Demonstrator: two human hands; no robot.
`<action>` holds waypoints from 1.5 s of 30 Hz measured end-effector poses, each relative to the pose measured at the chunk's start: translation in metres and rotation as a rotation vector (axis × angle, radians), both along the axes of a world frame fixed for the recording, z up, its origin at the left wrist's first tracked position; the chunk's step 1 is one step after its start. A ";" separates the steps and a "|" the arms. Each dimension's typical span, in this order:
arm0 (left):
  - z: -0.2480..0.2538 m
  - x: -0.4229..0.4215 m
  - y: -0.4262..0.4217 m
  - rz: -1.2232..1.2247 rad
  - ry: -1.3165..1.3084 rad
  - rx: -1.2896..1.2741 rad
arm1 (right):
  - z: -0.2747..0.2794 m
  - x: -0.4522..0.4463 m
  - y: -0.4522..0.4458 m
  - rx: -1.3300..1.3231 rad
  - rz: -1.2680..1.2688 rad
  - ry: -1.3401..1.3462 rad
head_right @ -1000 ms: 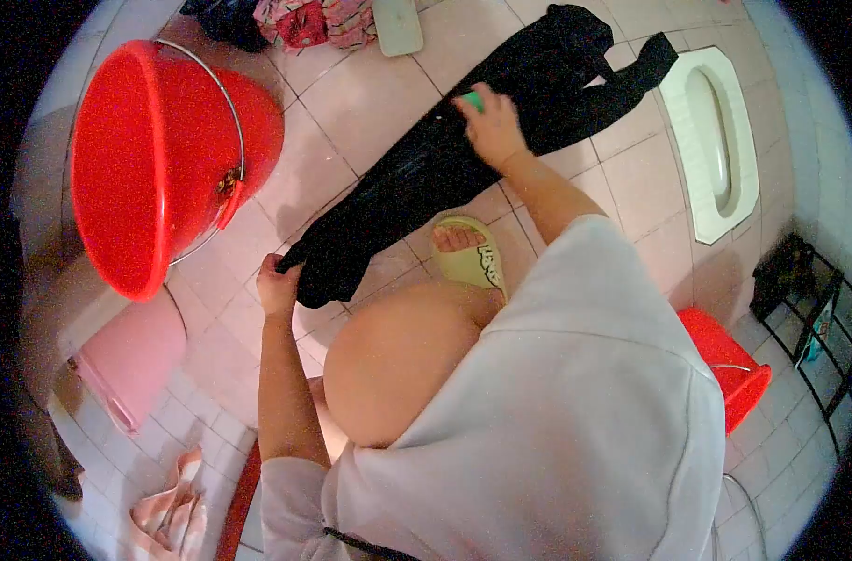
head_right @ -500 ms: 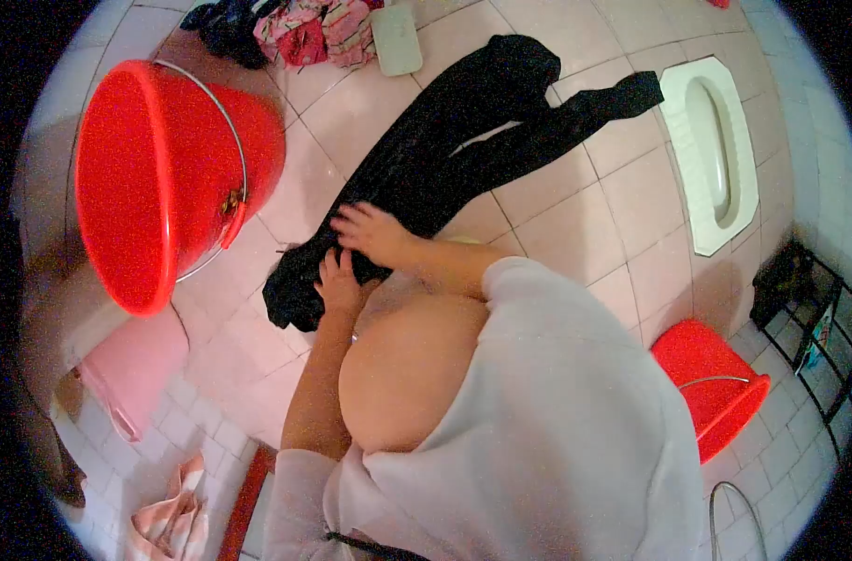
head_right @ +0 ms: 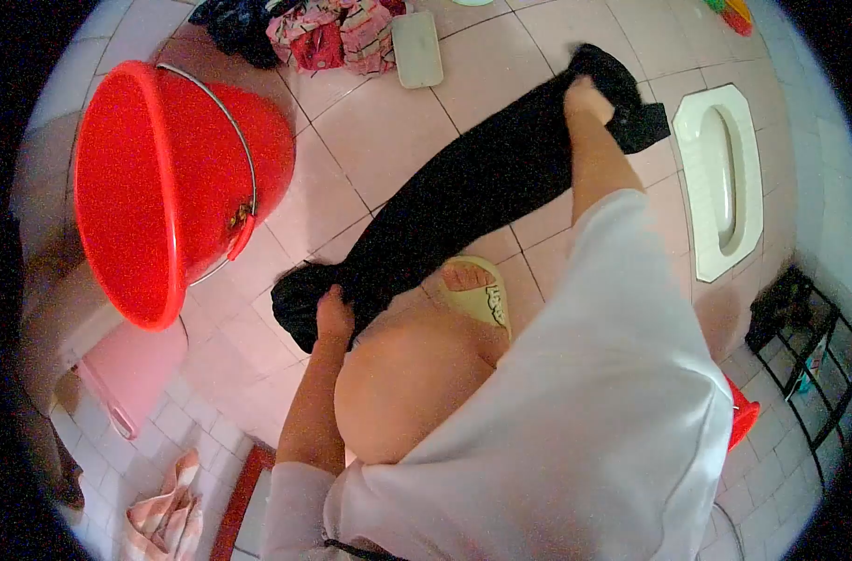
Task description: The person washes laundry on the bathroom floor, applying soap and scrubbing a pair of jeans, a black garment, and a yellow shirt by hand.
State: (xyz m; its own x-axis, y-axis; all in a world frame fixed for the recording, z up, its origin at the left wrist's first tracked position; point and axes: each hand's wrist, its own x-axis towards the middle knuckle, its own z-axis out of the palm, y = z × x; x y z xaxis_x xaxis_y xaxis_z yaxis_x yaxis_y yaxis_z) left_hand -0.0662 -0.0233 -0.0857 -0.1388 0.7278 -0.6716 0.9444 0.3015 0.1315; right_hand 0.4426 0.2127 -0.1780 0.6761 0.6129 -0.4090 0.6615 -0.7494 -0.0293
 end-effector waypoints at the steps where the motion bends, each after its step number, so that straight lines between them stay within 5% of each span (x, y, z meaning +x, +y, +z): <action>1: -0.001 0.005 0.001 -0.051 -0.012 0.006 | 0.026 -0.001 0.002 0.086 -0.039 0.000; 4: 0.024 0.046 0.020 -0.080 -0.071 0.018 | 0.037 -0.049 -0.004 0.279 -0.092 -0.006; 7: 0.024 0.070 0.038 -0.143 -0.045 -0.085 | 0.049 -0.152 -0.059 0.728 0.534 0.202; 8: 0.022 0.074 0.042 -0.231 0.031 -0.192 | 0.038 -0.192 -0.082 0.667 0.717 0.159; 9: -0.001 0.064 0.038 -0.160 0.025 -0.202 | 0.059 -0.228 -0.096 0.239 1.092 0.222; 10: -0.003 0.055 0.042 -0.168 0.019 -0.202 | 0.049 -0.253 -0.129 0.430 1.147 0.433; 13: -0.001 0.035 0.045 0.032 0.020 -0.201 | 0.028 -0.247 -0.142 0.786 1.216 0.317; 14: 0.005 0.029 0.044 0.026 0.021 -0.168 | 0.042 -0.228 -0.128 0.539 1.229 0.151; 20: -0.003 0.021 0.051 0.077 -0.062 -0.064 | 0.022 -0.054 -0.043 0.445 0.550 -0.259; 22: 0.002 0.035 0.056 0.138 -0.080 -0.107 | 0.048 -0.042 -0.031 0.343 0.094 -0.201; 27: 0.012 0.072 0.045 0.000 -0.039 0.065 | 0.054 -0.173 -0.111 0.700 0.783 0.070; 28: 0.015 0.075 0.044 -0.108 -0.024 0.085 | 0.052 -0.206 -0.132 0.287 0.886 0.302; 30: 0.009 0.059 0.045 0.006 -0.026 -0.016 | 0.044 -0.227 -0.183 0.764 1.120 0.360; 31: 0.004 0.045 0.045 -0.052 -0.031 0.018 | 0.035 -0.217 -0.180 0.747 0.952 0.432; 33: 0.005 0.028 0.039 -0.113 -0.041 0.103 | 0.051 -0.170 -0.160 0.558 1.077 0.194; 40: 0.019 0.042 0.049 -0.016 -0.162 0.289 | 0.002 -0.027 -0.113 0.729 0.538 -0.397; 42: 0.047 0.052 0.047 -0.126 0.163 0.554 | 0.009 -0.045 -0.088 0.621 0.140 -0.470; 44: 0.035 0.033 0.025 0.002 0.334 0.375 | 0.028 -0.074 -0.072 0.789 0.301 -0.332; 45: 0.022 0.018 0.005 0.168 0.138 0.268 | 0.038 -0.103 -0.066 0.877 0.456 -0.252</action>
